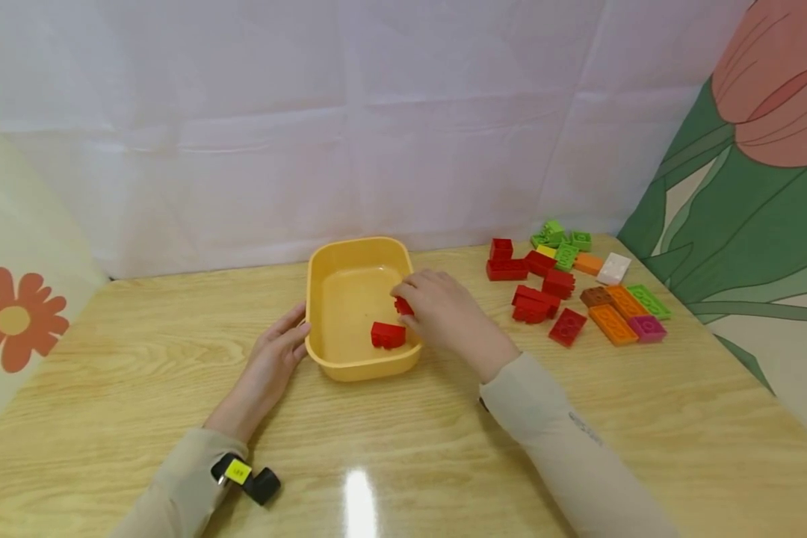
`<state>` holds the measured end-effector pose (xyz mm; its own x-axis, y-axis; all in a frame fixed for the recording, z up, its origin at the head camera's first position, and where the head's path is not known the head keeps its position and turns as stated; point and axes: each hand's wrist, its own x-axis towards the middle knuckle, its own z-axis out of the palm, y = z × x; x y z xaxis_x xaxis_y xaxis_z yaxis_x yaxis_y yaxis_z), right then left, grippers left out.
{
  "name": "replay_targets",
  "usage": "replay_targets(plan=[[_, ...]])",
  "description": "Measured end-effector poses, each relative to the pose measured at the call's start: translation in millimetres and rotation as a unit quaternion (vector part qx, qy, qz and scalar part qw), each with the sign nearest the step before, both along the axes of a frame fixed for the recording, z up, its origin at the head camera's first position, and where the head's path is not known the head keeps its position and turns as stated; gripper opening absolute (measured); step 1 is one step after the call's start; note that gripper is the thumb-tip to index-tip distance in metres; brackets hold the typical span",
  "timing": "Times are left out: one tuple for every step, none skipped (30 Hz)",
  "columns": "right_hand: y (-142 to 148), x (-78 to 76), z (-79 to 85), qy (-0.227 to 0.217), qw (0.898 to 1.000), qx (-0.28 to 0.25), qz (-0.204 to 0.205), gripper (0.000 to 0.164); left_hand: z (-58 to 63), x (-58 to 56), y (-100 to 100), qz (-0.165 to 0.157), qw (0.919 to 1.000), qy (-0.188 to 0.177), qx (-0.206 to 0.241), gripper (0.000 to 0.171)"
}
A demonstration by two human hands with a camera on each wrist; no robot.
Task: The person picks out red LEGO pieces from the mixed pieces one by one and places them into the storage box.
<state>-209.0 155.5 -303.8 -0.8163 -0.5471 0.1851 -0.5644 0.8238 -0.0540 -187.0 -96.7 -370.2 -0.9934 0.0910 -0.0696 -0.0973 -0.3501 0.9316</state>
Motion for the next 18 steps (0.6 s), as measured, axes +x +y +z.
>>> replay_targets(plan=[[-0.1, 0.2, -0.2, -0.002, 1.0, 0.001, -0.001, 0.037, 0.3, 0.0, 0.1, 0.0, 1.0, 0.001, -0.001, 0.053], [-0.2, 0.4, -0.3, -0.003, 1.0, 0.002, -0.002, 0.037, 0.2, -0.1, 0.1, 0.001, 1.0, 0.001, 0.0, 0.053], [-0.3, 0.7, -0.4, -0.005, 1.0, 0.003, -0.004, 0.037, 0.5, 0.2, 0.2, 0.001, 1.0, 0.002, 0.001, 0.053], [-0.3, 1.1, -0.4, -0.008, 1.0, 0.003, -0.006, 0.037, 0.4, 0.0, 0.5, 0.001, 1.0, 0.002, 0.002, 0.053], [-0.3, 1.4, -0.4, -0.01, 1.0, 0.003, -0.008, 0.037, 0.3, 0.0, 0.7, 0.001, 1.0, 0.002, 0.003, 0.053], [-0.4, 1.8, -0.3, -0.012, 1.0, 0.003, -0.01, 0.037, 0.1, -0.3, 0.9, 0.002, 1.0, 0.001, 0.005, 0.053], [-0.5, 2.0, -0.3, -0.014, 1.0, 0.003, -0.012, 0.037, -0.3, -0.6, 1.0, 0.002, 1.0, 0.001, 0.006, 0.053], [-0.6, 2.1, -0.4, -0.015, 1.0, 0.003, -0.013, 0.037, -0.4, -0.5, 1.0, 0.002, 1.0, 0.0, 0.007, 0.053], [-0.7, 2.2, -0.4, -0.016, 1.0, 0.003, -0.014, 0.037, -0.3, -0.2, 0.9, 0.002, 1.0, 0.0, 0.008, 0.053], [-1.0, 2.1, -0.6, -0.016, 1.0, 0.003, -0.014, 0.037, -0.6, -0.5, 0.8, 0.002, 1.0, 0.0, 0.007, 0.053], [-1.1, 2.1, -0.7, -0.015, 1.0, 0.003, -0.014, 0.037, -0.5, -0.4, 0.5, 0.001, 1.0, -0.001, 0.007, 0.053], [-1.3, 2.3, -0.9, -0.015, 1.0, 0.003, -0.015, 0.037, -0.7, -0.6, 0.3, 0.001, 1.0, -0.001, 0.006, 0.053], [-1.4, 2.2, -1.2, -0.015, 1.0, 0.002, -0.014, 0.037, -0.8, -0.6, 0.0, 0.001, 1.0, -0.001, 0.007, 0.053], [-1.4, 2.3, -1.3, -0.014, 1.0, 0.002, -0.013, 0.037, -0.6, -0.4, -0.3, 0.002, 1.0, -0.002, 0.006, 0.053], [-1.4, 2.6, -1.4, -0.012, 1.0, 0.001, -0.011, 0.037, -0.5, -0.2, -0.6, 0.002, 1.0, -0.002, 0.005, 0.053], [-1.2, 2.9, -1.3, -0.013, 1.0, 0.001, -0.011, 0.037, -0.6, -0.2, -0.6, 0.001, 1.0, -0.002, 0.004, 0.054], [-1.1, 3.2, -1.1, -0.013, 1.0, 0.001, -0.01, 0.037, -0.4, 0.1, -0.6, 0.001, 1.0, -0.002, 0.002, 0.054], [-1.1, 3.4, -0.8, -0.014, 1.0, 0.001, -0.01, 0.037, -0.4, 0.2, -0.7, 0.001, 1.0, -0.003, 0.0, 0.054]])
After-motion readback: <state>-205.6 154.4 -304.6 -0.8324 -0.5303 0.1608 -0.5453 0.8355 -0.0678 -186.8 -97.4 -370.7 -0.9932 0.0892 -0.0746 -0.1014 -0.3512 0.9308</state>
